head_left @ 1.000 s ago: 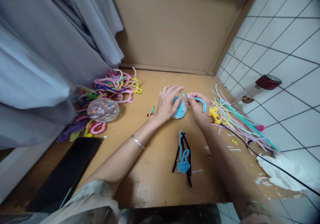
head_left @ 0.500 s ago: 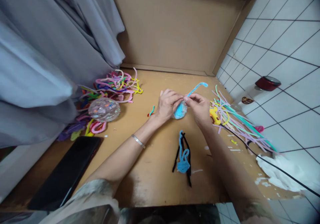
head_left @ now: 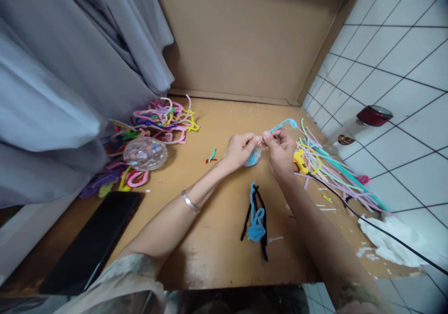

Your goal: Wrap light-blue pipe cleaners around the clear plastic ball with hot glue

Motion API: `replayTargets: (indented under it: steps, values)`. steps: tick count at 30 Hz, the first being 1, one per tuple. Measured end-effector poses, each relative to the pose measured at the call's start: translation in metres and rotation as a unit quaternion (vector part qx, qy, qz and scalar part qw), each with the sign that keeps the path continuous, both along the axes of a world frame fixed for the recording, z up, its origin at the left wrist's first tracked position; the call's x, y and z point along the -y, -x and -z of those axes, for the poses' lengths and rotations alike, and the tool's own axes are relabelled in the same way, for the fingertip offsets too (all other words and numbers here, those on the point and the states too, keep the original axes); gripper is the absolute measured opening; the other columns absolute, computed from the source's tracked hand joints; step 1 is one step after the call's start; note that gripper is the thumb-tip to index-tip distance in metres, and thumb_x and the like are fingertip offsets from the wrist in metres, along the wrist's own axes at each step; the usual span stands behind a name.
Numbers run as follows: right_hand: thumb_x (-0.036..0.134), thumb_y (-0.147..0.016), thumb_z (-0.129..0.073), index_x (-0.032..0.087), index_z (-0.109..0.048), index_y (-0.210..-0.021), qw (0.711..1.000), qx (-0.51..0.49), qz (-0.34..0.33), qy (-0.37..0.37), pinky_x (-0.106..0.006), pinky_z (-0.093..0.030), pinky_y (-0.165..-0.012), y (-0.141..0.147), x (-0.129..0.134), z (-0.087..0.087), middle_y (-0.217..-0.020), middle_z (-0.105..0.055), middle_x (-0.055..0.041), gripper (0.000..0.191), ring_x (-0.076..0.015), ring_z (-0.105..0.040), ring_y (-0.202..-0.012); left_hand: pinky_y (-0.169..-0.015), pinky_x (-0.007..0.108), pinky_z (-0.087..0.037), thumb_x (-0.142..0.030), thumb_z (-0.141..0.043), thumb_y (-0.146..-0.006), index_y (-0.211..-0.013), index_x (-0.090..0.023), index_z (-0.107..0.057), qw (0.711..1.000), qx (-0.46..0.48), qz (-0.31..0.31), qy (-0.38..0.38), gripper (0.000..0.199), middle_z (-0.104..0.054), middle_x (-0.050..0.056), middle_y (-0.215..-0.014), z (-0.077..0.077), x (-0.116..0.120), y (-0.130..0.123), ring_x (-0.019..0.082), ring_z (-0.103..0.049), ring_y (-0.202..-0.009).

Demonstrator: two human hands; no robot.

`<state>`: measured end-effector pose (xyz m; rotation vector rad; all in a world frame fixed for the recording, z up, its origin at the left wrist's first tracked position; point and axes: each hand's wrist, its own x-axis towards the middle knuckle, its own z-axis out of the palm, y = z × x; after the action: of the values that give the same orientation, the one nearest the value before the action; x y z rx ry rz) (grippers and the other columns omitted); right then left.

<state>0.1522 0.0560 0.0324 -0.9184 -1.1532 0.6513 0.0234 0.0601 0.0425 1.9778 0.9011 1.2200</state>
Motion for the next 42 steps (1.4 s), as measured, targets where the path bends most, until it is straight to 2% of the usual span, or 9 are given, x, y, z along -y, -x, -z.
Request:
replayTargets:
  steps: [5, 9, 13, 16, 21, 25, 30, 36, 42]
  values:
    - [0.042, -0.068, -0.072, 0.024, -0.046, -0.070, 0.997, -0.049, -0.053, 0.033, -0.026, -0.047, -0.056, 0.000, -0.001, -0.001, -0.061, -0.055, 0.0063, 0.032, -0.0097, -0.053, -0.053, -0.051, 0.021, -0.031, -0.031, -0.045, -0.088, -0.060, -0.015, -0.056, 0.999, 0.022, 0.002, 0.037, 0.034, -0.050, -0.003, -0.053, -0.003, -0.004, 0.000, 0.008, -0.041, -0.051]
    - [0.041, -0.069, -0.072, 0.023, -0.048, -0.070, 0.998, -0.040, -0.038, 0.017, -0.025, -0.047, -0.058, 0.004, 0.004, -0.003, -0.062, -0.056, 0.0059, 0.030, -0.0098, -0.054, -0.056, -0.051, 0.022, -0.030, -0.030, -0.045, -0.088, -0.058, -0.016, -0.053, 0.998, 0.031, -0.025, 0.054, 0.034, -0.047, -0.004, -0.052, 0.001, -0.008, 0.001, 0.008, -0.039, -0.050]
    - [0.036, -0.072, -0.071, 0.022, -0.053, -0.072, 0.999, -0.007, -0.031, -0.016, -0.026, -0.049, -0.063, 0.008, 0.009, -0.007, -0.068, -0.061, 0.0040, 0.023, -0.0107, -0.058, -0.062, -0.050, 0.023, -0.029, -0.041, -0.044, -0.092, -0.059, -0.016, -0.053, 0.997, 0.032, -0.048, 0.055, 0.042, -0.044, -0.004, -0.050, 0.004, -0.011, 0.004, 0.009, -0.038, -0.049]
    - [0.035, -0.074, -0.070, 0.022, -0.050, -0.071, 1.000, 0.008, -0.010, -0.027, -0.026, -0.048, -0.060, 0.006, 0.010, -0.009, -0.068, -0.061, 0.0038, 0.023, -0.0111, -0.058, -0.062, -0.054, 0.024, -0.035, -0.046, -0.043, -0.093, -0.065, -0.017, -0.055, 0.997, 0.041, -0.071, 0.009, 0.042, -0.049, -0.003, -0.056, 0.005, -0.012, 0.007, 0.011, -0.044, -0.054]
    - [0.038, -0.076, -0.067, 0.023, -0.044, -0.070, 0.997, 0.003, 0.073, -0.026, -0.023, -0.045, -0.052, 0.001, 0.005, -0.006, -0.062, -0.056, 0.0059, 0.028, -0.0105, -0.056, -0.056, -0.083, 0.031, -0.046, -0.039, -0.045, -0.094, -0.089, -0.018, -0.060, 0.989, 0.034, -0.109, -0.098, 0.026, -0.067, 0.006, -0.091, 0.015, -0.011, 0.009, 0.017, -0.059, -0.088]
    - [0.042, -0.078, -0.065, 0.024, -0.043, -0.072, 0.993, -0.012, 0.113, -0.007, -0.025, -0.047, -0.053, 0.001, 0.001, 0.002, -0.060, -0.056, 0.0061, 0.029, -0.0118, -0.058, -0.055, -0.093, 0.036, -0.046, -0.032, -0.045, -0.094, -0.106, -0.018, -0.058, 0.992, -0.002, -0.079, -0.098, 0.022, -0.068, 0.010, -0.109, 0.027, -0.012, 0.009, 0.020, -0.060, -0.104]
    - [0.043, -0.079, -0.064, 0.026, -0.041, -0.072, 0.992, -0.015, 0.122, 0.022, -0.029, -0.052, -0.057, 0.004, -0.002, 0.012, -0.059, -0.059, 0.0056, 0.029, -0.0137, -0.060, -0.054, -0.096, 0.039, -0.046, -0.024, -0.049, -0.088, -0.109, -0.018, -0.057, 0.994, -0.035, -0.048, -0.091, 0.023, -0.068, 0.010, -0.112, 0.035, -0.016, 0.009, 0.022, -0.061, -0.107]
    - [0.042, -0.076, -0.066, 0.024, -0.042, -0.072, 0.993, -0.039, 0.109, 0.025, -0.030, -0.055, -0.061, 0.009, -0.003, 0.020, -0.065, -0.063, 0.0044, 0.030, -0.0137, -0.064, -0.057, -0.094, 0.036, -0.049, -0.018, -0.049, -0.083, -0.109, -0.016, -0.055, 0.998, 0.022, -0.038, -0.049, 0.027, -0.067, 0.011, -0.113, 0.040, -0.021, 0.008, 0.020, -0.063, -0.106]
    - [0.047, -0.072, -0.068, 0.024, -0.042, -0.073, 0.993, -0.058, 0.096, 0.040, -0.031, -0.056, -0.066, 0.016, -0.003, 0.030, -0.078, -0.067, 0.0006, 0.035, -0.0132, -0.066, -0.062, -0.089, 0.033, -0.051, -0.031, -0.046, -0.093, -0.109, -0.017, -0.056, 0.997, 0.044, -0.057, -0.031, 0.024, -0.068, 0.011, -0.110, 0.042, -0.018, 0.007, 0.019, -0.064, -0.103]
